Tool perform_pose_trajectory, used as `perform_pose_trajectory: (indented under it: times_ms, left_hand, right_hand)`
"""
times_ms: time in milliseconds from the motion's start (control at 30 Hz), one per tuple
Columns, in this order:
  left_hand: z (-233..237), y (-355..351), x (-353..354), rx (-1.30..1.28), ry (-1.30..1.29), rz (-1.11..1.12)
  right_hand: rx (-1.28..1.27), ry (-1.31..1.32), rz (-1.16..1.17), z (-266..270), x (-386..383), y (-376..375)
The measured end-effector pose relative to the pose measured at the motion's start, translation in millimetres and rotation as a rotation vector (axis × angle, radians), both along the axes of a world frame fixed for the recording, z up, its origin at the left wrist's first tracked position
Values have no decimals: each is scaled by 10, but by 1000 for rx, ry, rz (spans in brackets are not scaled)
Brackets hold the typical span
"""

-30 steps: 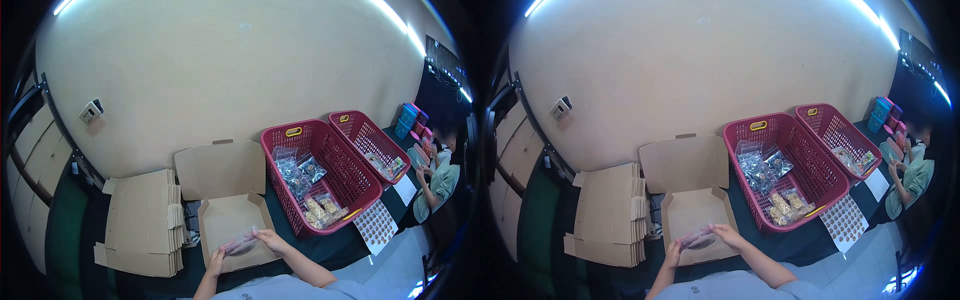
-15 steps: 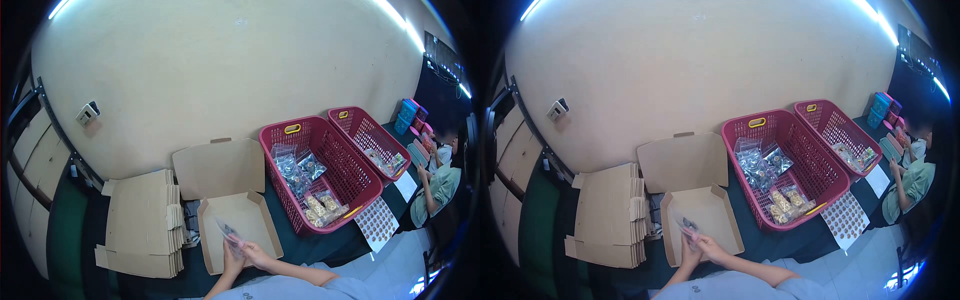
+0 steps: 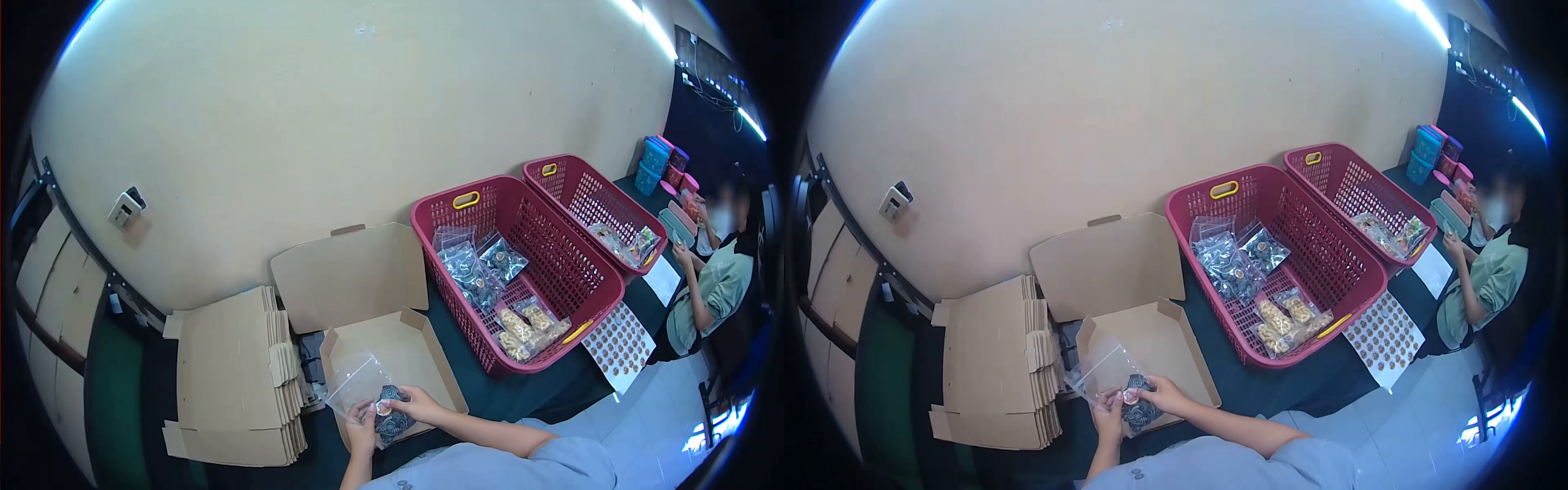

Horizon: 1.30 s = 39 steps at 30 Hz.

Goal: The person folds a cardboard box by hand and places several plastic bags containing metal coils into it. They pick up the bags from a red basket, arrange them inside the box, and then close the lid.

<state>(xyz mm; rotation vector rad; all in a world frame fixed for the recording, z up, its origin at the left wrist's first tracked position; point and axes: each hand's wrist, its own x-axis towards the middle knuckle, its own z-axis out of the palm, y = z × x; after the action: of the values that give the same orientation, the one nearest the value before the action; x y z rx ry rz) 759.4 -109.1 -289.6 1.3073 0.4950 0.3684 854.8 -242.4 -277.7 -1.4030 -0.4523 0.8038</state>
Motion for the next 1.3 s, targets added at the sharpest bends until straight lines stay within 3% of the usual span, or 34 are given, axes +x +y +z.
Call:
perform_pose_trajectory:
  times_ms: [100, 167, 233, 267, 400, 500, 633, 700, 767, 833, 867, 967, 1100, 1133, 1233, 1267, 1300]
  left_hand:
    - [-49, 36, 50, -65, -21, -13]
    - [-26, 19, 81, -17, -24, -72]
    - [16, -2, 80, 94, -21, -196]
    - [-8, 6, 83, 81, 31, -269]
    - [78, -59, 125, 163, -51, -379]
    - [102, -50, 91, 57, 59, -269]
    - [90, -11, 87, -225, 45, -269]
    - [50, 29, 52, -201, 67, -319]
    - [32, 28, 25, -35, 15, -442]
    - [-24, 46, 0, -18, 57, -418]
    - [-23, 40, 4, -106, 83, -406]
    - [-168, 7, -22, -176, 128, -345]
    - [-122, 20, -74, -302, 259, -180]
    - [-130, 65, -107, -174, 170, -77]
    - [31, 269, -143, 190, 13, 181]
    - [52, 398, -199, 308, 94, 185]
    - [94, 515, -251, 425, 175, 188]
  right_hand:
    - [64, 376, -88, -26, -3, -1]
    - [-1, 376, -86, -18, 26, -39]
    - [59, 106, -57, 65, -1, -82]
    - [-58, 76, -52, 55, 10, -110]
    - [36, 402, -248, -27, 55, -95]
    - [42, 152, -187, -111, 26, -125]
    - [-64, 107, 16, 68, 55, -190]
    - [44, 377, -155, -17, 44, -214]
    - [-37, 343, -206, -243, 92, -277]
    - [260, 578, -396, -452, 188, -337]
    - [287, 628, -361, -530, 238, -379]
    - [57, 533, -190, -225, 93, -295]
    - [-51, 538, -181, -264, 101, -211]
    - [-10, 510, -282, -397, 155, -179]
    - [75, 650, -233, -513, 250, -161]
    - [-9, 624, -68, -469, 205, -150]
    - [-8, 628, -66, -379, 169, -138]
